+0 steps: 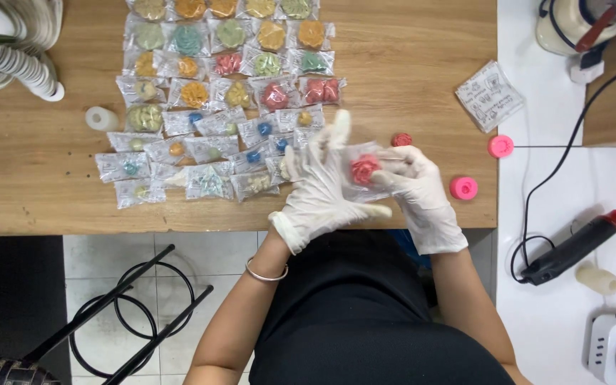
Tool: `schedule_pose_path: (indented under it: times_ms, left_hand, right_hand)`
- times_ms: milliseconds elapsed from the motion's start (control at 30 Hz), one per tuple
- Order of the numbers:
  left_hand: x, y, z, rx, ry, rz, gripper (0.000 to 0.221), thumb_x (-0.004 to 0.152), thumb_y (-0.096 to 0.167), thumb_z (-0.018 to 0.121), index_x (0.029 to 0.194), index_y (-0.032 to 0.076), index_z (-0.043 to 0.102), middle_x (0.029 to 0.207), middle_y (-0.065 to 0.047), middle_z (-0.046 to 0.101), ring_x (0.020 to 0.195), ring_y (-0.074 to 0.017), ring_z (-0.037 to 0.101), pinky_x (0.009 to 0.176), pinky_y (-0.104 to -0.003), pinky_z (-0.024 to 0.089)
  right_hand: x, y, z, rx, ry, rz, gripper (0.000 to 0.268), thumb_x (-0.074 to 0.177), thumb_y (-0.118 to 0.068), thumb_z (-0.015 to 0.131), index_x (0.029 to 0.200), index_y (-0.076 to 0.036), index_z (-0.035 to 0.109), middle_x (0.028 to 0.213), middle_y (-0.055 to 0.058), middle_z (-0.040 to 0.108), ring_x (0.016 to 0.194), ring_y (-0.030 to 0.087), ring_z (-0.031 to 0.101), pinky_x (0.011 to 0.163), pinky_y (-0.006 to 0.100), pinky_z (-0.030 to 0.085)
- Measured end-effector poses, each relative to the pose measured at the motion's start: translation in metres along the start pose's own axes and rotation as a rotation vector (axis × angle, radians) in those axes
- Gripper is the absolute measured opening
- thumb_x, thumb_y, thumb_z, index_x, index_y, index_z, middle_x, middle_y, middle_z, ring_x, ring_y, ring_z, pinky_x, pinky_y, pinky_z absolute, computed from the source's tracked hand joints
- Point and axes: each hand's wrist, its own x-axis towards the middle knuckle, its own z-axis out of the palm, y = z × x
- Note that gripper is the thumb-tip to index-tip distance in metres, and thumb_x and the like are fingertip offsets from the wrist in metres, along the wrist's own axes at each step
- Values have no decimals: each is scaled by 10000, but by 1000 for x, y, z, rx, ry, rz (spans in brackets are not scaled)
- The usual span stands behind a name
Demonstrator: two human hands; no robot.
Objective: Packaging flower-shaped wax melts into small bags and paper boxes.
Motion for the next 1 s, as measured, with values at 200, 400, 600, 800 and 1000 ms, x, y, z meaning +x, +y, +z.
schedule_pose_path:
  times_ms: [200,400,600,800,1000]
  left_hand:
    - [-12,-30,-15,-1793,-235,-741,883,943,544,630,1600,79,267,1636,-36,366,1475,-119,390,1231,-334,304]
    - [-5,-5,-22,-1758,-207,-710,335,1014,144,674,1318,7,641,1203,-54,707,1088,-110,666,980,-285,542]
    - [-4,-8,-24,-1823,-232,-672,349,980,92,690,1316,13,638,1196,-36,711,1070,-94,664,966,-267,549]
    - [2,-5,-23,-1851,-267,-613,361,986,84,702,1330,3,630,1203,-59,701,1082,-119,676,996,-287,554]
    - [8,-2,-25,-1812,-354,-726,464,914,75,730,1356,29,596,1173,-54,691,1039,-131,670,950,-309,569]
  right_hand:
    - [-2,-8,10,103,33,-199,309,877,50,752,1164,22,644,1147,149,749,1033,185,720,936,329,598]
    - [-6,-11,26,-37,17,-178,324,883,51,738,1206,39,722,1128,114,750,1015,156,701,913,295,577]
    - [-19,-16,35,-193,167,-309,317,861,23,771,1171,40,707,1125,127,740,978,182,686,849,343,561]
    - [-36,-15,33,-84,-23,-340,438,1085,-203,510,1447,43,536,1443,145,600,1366,210,545,1214,361,385]
    - [-39,-19,18,-21,-200,-257,589,1005,-218,554,1513,51,423,1591,143,464,1509,227,402,1273,371,257]
